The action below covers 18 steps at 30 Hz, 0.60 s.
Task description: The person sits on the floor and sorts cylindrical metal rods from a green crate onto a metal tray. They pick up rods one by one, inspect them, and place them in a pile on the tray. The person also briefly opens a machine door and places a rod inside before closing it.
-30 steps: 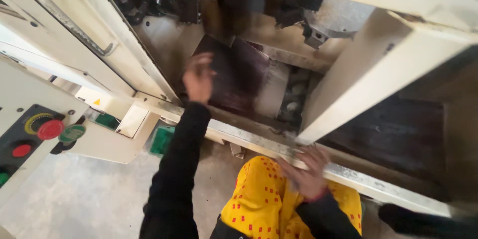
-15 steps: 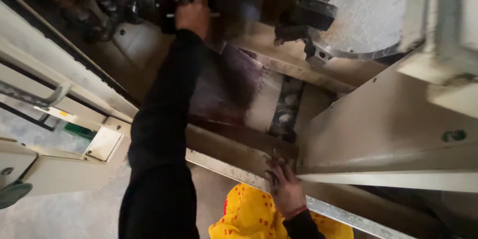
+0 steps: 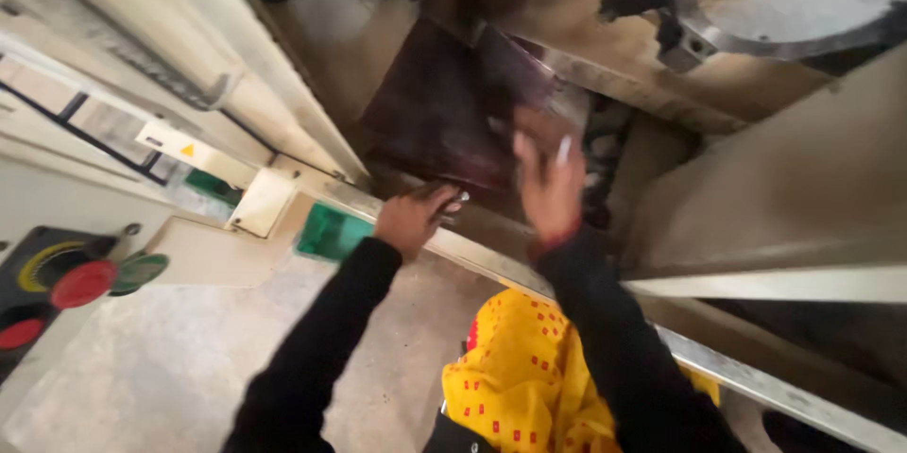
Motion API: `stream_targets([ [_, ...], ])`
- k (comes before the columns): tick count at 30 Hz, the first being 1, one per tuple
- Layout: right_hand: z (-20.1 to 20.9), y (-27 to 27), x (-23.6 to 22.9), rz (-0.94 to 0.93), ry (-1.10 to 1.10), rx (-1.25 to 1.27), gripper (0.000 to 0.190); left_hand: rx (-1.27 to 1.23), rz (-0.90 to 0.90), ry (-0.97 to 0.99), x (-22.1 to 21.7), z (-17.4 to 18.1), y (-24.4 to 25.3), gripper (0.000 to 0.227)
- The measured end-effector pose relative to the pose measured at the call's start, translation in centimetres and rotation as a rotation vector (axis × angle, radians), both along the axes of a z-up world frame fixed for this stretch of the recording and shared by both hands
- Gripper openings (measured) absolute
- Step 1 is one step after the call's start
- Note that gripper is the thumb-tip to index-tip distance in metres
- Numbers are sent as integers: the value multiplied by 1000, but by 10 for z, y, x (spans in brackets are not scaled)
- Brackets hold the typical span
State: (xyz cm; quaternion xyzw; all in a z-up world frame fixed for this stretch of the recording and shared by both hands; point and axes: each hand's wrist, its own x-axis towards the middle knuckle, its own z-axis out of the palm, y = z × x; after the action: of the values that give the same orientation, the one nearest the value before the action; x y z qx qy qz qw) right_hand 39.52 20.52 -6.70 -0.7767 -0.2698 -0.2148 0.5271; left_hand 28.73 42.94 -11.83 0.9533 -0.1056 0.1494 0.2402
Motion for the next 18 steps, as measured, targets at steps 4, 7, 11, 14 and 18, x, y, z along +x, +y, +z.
stream_targets([
  [4, -20, 117, 175, 552, 744, 1351, 35, 48, 154, 196, -2, -17, 6, 57],
  [7, -55, 166, 277, 498, 802, 1492, 37, 0, 128, 116, -3, -23, 10, 59],
  [11, -97, 198, 343, 347, 798, 1365, 40, 1, 114, 141, -5, -23, 11, 64],
  [14, -108, 222, 357, 200, 757, 1164, 42, -4, 98, 87, -6, -21, 10, 66],
  [18, -104, 257, 355, 20, 653, 834, 45, -30, 74, 1, -6, -21, 10, 69],
])
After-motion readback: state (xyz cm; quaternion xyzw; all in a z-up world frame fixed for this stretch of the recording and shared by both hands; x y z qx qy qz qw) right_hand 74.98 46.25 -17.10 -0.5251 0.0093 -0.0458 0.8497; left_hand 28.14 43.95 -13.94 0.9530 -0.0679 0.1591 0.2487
